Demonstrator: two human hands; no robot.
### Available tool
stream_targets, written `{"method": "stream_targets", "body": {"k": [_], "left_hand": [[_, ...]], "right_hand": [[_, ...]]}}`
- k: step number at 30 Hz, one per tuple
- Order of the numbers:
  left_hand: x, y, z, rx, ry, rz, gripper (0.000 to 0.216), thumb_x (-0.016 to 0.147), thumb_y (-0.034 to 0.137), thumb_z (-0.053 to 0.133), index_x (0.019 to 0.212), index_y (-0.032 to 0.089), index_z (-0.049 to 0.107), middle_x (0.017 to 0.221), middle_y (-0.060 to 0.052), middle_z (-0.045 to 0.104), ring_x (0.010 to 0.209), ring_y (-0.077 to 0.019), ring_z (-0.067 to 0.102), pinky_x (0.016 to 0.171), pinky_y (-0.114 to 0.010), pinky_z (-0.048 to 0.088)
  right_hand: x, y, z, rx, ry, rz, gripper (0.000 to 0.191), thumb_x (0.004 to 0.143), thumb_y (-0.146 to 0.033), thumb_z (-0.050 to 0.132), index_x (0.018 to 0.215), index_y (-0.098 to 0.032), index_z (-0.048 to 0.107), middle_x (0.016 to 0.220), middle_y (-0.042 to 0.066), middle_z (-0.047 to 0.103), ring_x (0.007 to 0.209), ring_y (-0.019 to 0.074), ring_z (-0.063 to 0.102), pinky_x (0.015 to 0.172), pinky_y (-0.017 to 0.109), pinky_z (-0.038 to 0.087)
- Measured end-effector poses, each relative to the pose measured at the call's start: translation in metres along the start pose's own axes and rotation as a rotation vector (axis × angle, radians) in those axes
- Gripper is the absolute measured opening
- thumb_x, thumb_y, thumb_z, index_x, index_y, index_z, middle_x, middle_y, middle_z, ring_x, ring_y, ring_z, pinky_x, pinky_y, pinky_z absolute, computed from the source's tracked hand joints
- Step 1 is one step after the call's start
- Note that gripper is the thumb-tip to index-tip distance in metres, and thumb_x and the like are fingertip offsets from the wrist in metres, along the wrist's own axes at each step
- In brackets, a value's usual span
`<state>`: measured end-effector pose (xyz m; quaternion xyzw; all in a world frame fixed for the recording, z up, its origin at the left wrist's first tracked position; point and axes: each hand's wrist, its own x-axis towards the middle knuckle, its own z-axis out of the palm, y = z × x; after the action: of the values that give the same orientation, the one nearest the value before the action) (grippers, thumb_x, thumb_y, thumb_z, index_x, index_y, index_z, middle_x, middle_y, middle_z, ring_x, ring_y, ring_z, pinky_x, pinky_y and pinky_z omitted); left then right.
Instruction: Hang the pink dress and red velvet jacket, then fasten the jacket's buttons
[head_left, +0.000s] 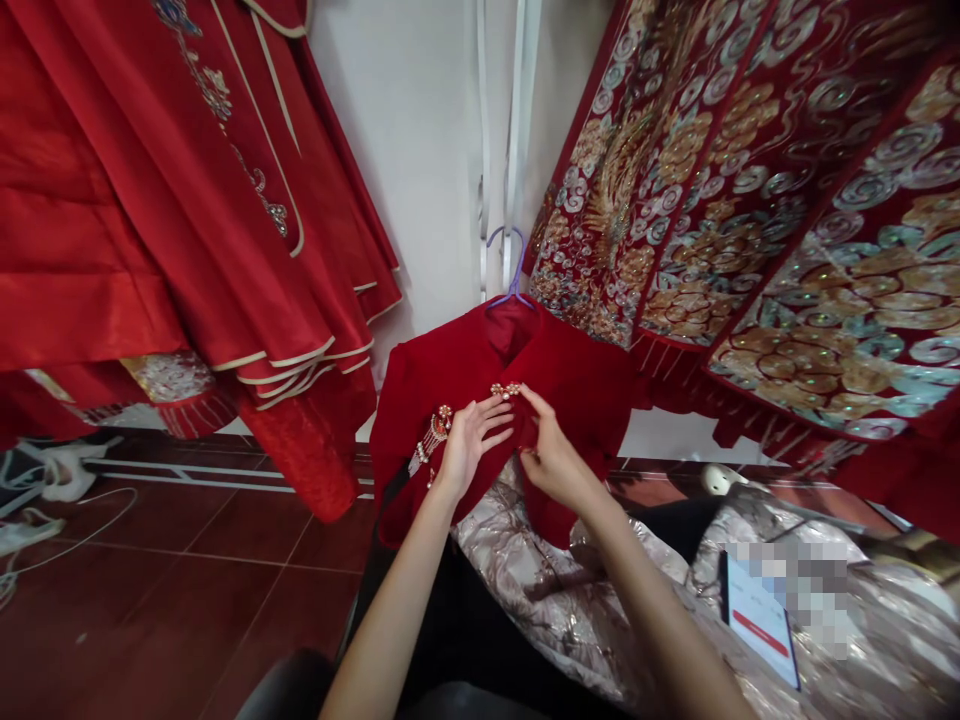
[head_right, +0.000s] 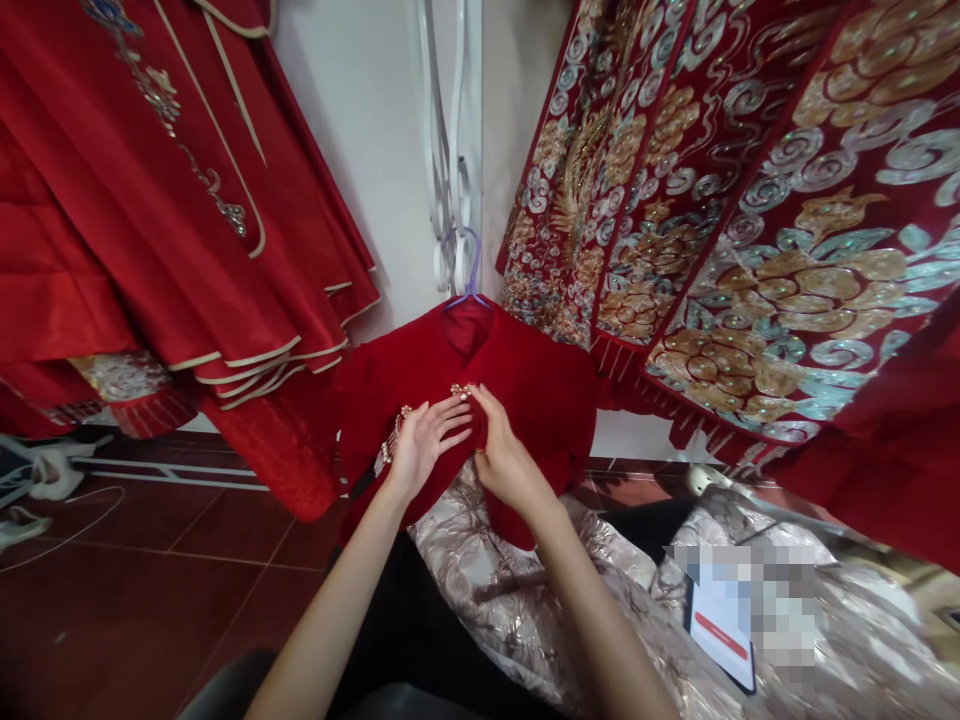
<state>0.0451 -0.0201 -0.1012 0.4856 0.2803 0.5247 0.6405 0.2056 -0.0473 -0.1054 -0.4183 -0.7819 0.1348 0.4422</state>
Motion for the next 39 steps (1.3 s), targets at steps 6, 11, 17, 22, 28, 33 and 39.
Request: {"method": "stream_targets", "body": {"k": [6, 11, 17, 22, 28, 33, 39], "left_hand": [[0.005, -0.009, 0.001, 0.008, 0.083, 0.024, 0.048, 0.091, 0.052, 0.032, 0.122, 0.026, 0.058, 0.14, -0.006, 0.05, 0.132, -0.0206, 0.043, 0.107, -0.039, 0.037], [0.003, -0.017, 0.011, 0.015, 0.125, 0.107, 0.043, 0.092, 0.044, 0.036, 0.122, 0.024, 0.058, 0.139, -0.004, 0.051, 0.131, -0.0178, 0.044, 0.11, -0.035, 0.033], [-0.015, -0.023, -0.005, 0.108, 0.298, 0.108, 0.052, 0.09, 0.05, 0.033, 0.109, 0.014, 0.066, 0.114, -0.011, 0.067, 0.114, -0.0232, 0.059, 0.096, -0.036, 0.047], [-0.032, -0.028, -0.036, 0.323, 0.621, 0.208, 0.038, 0.088, 0.044, 0.041, 0.082, 0.016, 0.067, 0.082, -0.007, 0.072, 0.075, -0.0193, 0.068, 0.069, -0.031, 0.055], [-0.023, -0.018, -0.065, 0.692, 0.658, 0.413, 0.02, 0.082, 0.03, 0.055, 0.094, 0.017, 0.063, 0.098, -0.008, 0.068, 0.089, -0.0168, 0.065, 0.084, -0.032, 0.052], [-0.013, -0.017, -0.073, 0.611, 0.478, 0.365, 0.019, 0.083, 0.026, 0.053, 0.094, 0.016, 0.063, 0.097, -0.008, 0.07, 0.094, -0.0172, 0.066, 0.092, -0.034, 0.049], [-0.015, -0.017, -0.073, 0.66, 0.464, 0.326, 0.023, 0.085, 0.027, 0.051, 0.096, 0.018, 0.069, 0.103, -0.006, 0.071, 0.101, -0.0187, 0.064, 0.097, -0.036, 0.046]], "right_hand": [[-0.003, -0.025, -0.048, -0.024, 0.12, 0.211, 0.035, 0.074, -0.011, 0.054, 0.108, -0.022, 0.051, 0.09, 0.004, 0.059, 0.078, 0.0181, 0.061, 0.074, 0.034, 0.052], [-0.005, -0.054, -0.022, 0.356, -0.098, 0.142, 0.027, 0.079, -0.016, 0.059, 0.104, -0.024, 0.052, 0.094, 0.003, 0.059, 0.083, 0.0149, 0.061, 0.074, 0.029, 0.056], [-0.001, -0.045, 0.037, 0.445, -0.056, 0.139, 0.026, 0.082, -0.022, 0.062, 0.108, -0.025, 0.063, 0.102, 0.004, 0.061, 0.088, 0.0145, 0.065, 0.083, 0.032, 0.057], [0.0, -0.036, 0.059, 0.503, 0.097, 0.209, 0.02, 0.086, -0.029, 0.058, 0.102, -0.022, 0.068, 0.103, 0.006, 0.065, 0.087, 0.0159, 0.068, 0.082, 0.032, 0.058], [0.01, -0.027, 0.07, 0.424, 0.13, 0.222, 0.02, 0.086, -0.028, 0.058, 0.101, -0.022, 0.069, 0.097, 0.005, 0.067, 0.081, 0.0151, 0.067, 0.076, 0.029, 0.058], [0.026, -0.018, 0.08, 0.342, 0.126, 0.193, 0.021, 0.084, -0.023, 0.056, 0.1, -0.021, 0.07, 0.09, 0.004, 0.065, 0.075, 0.0138, 0.066, 0.071, 0.028, 0.058], [0.033, -0.016, 0.089, 0.263, 0.183, 0.266, 0.018, 0.082, -0.021, 0.057, 0.096, -0.018, 0.068, 0.085, 0.005, 0.064, 0.073, 0.0143, 0.065, 0.067, 0.027, 0.058]]}}
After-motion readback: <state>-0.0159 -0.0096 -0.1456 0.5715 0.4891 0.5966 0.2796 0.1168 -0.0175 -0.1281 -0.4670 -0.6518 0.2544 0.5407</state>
